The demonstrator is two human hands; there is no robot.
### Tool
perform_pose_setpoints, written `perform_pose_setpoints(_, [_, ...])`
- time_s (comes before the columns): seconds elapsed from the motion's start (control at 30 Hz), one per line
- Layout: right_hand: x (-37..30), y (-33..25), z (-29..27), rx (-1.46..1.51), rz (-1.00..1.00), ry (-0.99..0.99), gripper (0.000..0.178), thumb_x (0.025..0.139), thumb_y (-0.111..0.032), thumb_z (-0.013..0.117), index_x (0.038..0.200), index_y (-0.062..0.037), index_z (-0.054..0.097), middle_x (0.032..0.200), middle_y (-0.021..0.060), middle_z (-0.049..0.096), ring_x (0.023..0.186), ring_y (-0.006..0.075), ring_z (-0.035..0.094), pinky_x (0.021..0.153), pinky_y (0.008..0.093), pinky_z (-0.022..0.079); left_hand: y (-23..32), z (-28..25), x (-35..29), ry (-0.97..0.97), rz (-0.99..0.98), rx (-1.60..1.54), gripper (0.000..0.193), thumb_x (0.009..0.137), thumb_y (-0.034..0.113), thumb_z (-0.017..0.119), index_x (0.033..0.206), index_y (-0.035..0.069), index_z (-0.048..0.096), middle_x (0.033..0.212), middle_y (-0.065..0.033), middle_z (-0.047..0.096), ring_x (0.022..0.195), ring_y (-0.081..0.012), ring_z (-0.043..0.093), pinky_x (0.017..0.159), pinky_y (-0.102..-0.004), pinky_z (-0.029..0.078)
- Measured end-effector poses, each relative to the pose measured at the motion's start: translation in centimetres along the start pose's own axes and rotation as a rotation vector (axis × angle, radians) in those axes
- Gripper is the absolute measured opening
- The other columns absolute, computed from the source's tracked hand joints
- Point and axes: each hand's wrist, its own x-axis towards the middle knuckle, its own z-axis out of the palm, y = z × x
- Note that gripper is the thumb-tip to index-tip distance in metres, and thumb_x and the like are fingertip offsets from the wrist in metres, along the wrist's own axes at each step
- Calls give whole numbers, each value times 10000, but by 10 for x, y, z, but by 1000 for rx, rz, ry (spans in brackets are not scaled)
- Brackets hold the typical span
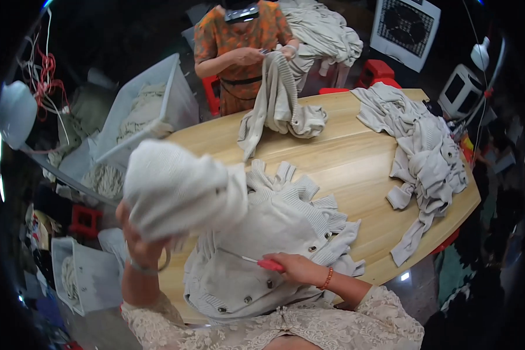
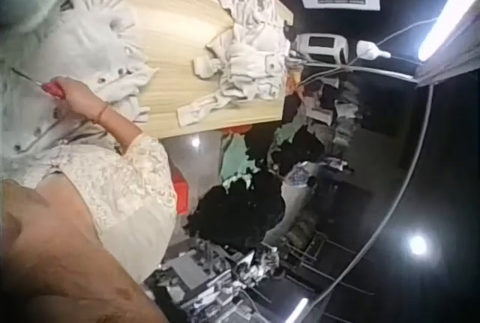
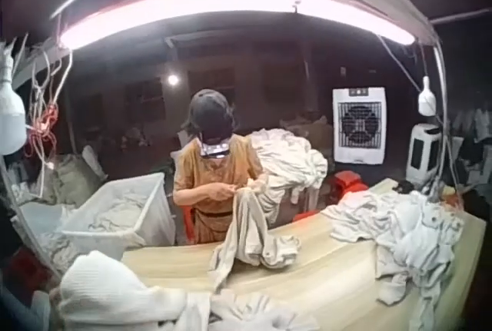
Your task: Trimming loose threads from sweaters using scissors in a textile factory.
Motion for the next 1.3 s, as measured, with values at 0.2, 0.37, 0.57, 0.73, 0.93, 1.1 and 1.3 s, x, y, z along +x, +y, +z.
perform_pose_setpoints(0.2, [23,16,50,-8,-497,-120,415,820,-133,535,1216,-20,482,969,253,635,896,441,597,752,482,481,38,-53,-41,128,-254,-345,441,801,279,659,1181,62,601,1235,-87,577,1161,-266,551,1024,-466,384])
perform_pose_setpoints(0.37, [-11,1,13,-4,-117,22,327,784,-175,630,1052,-2,558,896,245,640,845,419,617,743,467,504,70,-101,-106,240,-567,-612,494,846,366,568,1225,50,554,1300,-106,519,1179,-273,537,1020,-482,385])
perform_pose_setpoints(0.57, [-46,31,-61,-109,-109,652,181,781,-102,591,932,-3,575,855,226,628,776,425,607,682,488,499,126,-129,-170,441,-992,-962,578,899,470,459,1279,36,499,1377,-129,450,1201,-281,520,1016,-502,385])
perform_pose_setpoints(0.73, [-107,63,-101,-281,262,604,169,775,-71,561,927,-5,595,907,239,618,850,439,599,742,516,488,146,-118,-181,585,-1342,-1300,659,943,557,368,1324,25,452,1441,-149,393,1219,-288,506,1012,-519,385])
perform_pose_setpoints(0.93, [-157,136,-78,-640,694,471,159,776,-61,570,922,-1,565,886,239,614,835,431,601,748,520,479,182,-58,-160,-572,-1438,-500,461,672,148,778,1082,9,620,962,-155,683,939,-249,664,826,-347,497])
perform_pose_setpoints(1.1, [-176,152,-74,-714,786,571,127,797,-112,620,824,-1,567,782,225,636,771,420,627,681,502,499,201,-17,-221,-574,-1473,-513,515,659,190,801,1098,17,594,999,-190,665,950,-329,650,809,-369,496])
perform_pose_setpoints(1.3, [-157,132,-103,-689,853,729,199,848,-204,621,784,-16,607,728,245,632,734,436,624,668,524,485,195,-19,-225,-500,-1412,-542,674,663,142,807,1255,1,518,1132,-151,627,1051,-248,613,909,-325,462])
